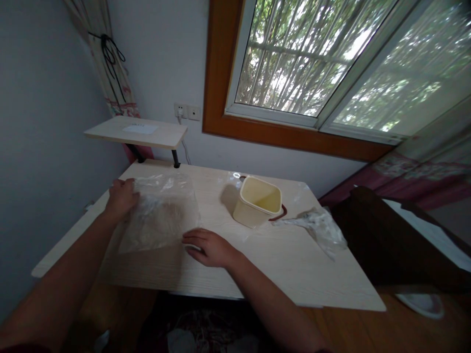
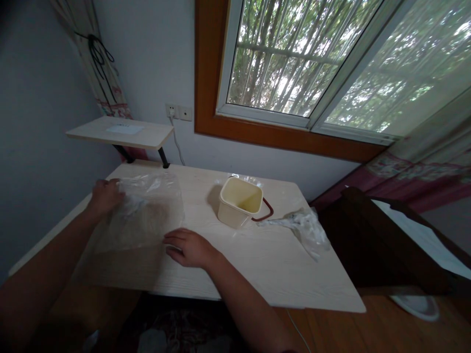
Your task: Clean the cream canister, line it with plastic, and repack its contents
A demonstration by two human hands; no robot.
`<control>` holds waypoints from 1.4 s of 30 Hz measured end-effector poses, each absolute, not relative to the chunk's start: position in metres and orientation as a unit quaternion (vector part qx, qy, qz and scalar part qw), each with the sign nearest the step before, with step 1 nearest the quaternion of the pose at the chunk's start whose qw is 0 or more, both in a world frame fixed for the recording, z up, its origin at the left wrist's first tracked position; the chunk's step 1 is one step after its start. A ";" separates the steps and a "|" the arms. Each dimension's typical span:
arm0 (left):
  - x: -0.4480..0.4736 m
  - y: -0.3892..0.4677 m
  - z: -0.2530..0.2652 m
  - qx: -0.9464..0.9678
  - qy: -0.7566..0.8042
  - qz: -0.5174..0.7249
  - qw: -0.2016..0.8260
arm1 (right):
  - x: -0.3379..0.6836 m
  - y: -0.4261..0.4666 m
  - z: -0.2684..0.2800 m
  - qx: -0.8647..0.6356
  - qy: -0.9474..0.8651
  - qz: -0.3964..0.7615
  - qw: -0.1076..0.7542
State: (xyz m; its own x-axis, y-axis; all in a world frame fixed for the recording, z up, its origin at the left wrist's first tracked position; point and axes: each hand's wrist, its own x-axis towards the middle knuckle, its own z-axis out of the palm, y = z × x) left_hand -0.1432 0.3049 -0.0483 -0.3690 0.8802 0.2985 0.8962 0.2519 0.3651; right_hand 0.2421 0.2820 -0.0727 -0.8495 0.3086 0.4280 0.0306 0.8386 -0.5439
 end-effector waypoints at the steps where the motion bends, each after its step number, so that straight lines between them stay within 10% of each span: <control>1: -0.136 0.301 -0.047 -0.566 -0.779 -0.259 0.080 | 0.242 0.282 -0.074 -0.090 -0.923 0.270 0.257; 5: -0.106 0.291 -0.043 -0.580 -0.717 -0.325 0.211 | 0.240 0.280 -0.076 -0.083 -0.924 0.270 0.257; 14: -0.085 0.299 -0.101 -0.701 -0.710 -0.063 0.021 | 0.248 0.286 -0.065 -0.138 -0.890 0.279 0.334; 31: -0.128 0.306 -0.101 -0.708 -0.705 -0.038 -0.010 | 0.417 0.273 -0.056 -0.315 -0.819 0.108 0.468; 42: -0.122 0.304 -0.082 -0.702 -0.701 -0.122 0.020 | 0.532 0.319 -0.051 -0.562 -0.738 -0.153 0.341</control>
